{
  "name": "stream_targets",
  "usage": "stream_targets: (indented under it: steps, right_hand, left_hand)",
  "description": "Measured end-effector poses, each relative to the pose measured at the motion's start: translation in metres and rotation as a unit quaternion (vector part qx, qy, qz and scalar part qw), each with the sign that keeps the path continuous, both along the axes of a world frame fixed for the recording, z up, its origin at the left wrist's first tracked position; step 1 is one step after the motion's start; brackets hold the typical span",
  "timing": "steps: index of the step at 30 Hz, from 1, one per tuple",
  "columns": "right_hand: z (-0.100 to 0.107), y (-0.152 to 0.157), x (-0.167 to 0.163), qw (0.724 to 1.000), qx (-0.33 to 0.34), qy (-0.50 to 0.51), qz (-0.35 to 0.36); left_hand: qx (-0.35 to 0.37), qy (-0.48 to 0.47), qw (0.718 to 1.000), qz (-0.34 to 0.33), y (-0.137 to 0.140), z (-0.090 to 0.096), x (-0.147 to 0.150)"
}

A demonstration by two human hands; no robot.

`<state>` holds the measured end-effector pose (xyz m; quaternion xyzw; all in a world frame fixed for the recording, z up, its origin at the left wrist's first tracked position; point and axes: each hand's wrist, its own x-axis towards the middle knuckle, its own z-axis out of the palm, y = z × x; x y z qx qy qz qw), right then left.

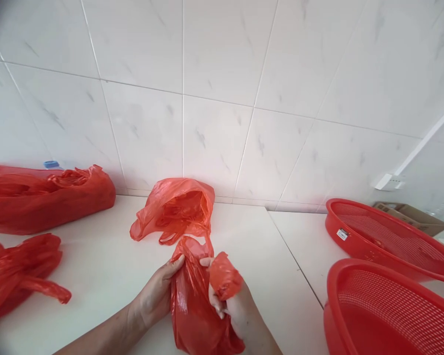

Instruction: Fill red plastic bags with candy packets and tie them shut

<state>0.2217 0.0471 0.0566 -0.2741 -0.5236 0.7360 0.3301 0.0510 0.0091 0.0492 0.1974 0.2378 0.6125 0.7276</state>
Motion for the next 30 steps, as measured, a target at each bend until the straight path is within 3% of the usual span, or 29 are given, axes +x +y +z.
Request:
stream_targets:
  steps: [4,9,12,19,24,28,30]
  right_hand:
    - [-0.01,0.002,-0.009,0.997,-0.045,-0.011,-0.063]
    - [0.003,-0.007,-0.019,0.997,-0.053,0.044,0.048]
    - [0.013,-0.015,-0.026,0.997,-0.038,0.028,0.058]
    - [-0.001,-0.022,-0.031,0.999,-0.013,0.046,0.001]
    - [-0.017,-0.016,-0.029,0.999,-0.01,-0.004,-0.04]
    - [-0.021,-0.007,-0.026,0.994,-0.021,0.004,-0.104]
    - [-0.019,-0.007,-0.025,0.992,-0.009,-0.004,-0.123]
  left_hand:
    - [0.002,0.02,0.998,0.059,0.001,0.0,-0.002]
    - [0.04,0.092,0.995,0.03,-0.001,0.004,0.004]
    - [0.068,0.188,0.979,0.026,-0.002,0.006,0.011]
    - [0.096,0.3,0.948,0.05,-0.008,0.015,0.021]
    - [0.099,0.369,0.921,0.077,-0.011,0.004,0.015]
    - [0.206,0.391,0.897,0.006,-0.015,-0.007,0.014]
    - [0.231,0.382,0.895,0.016,-0.018,-0.007,0.017]
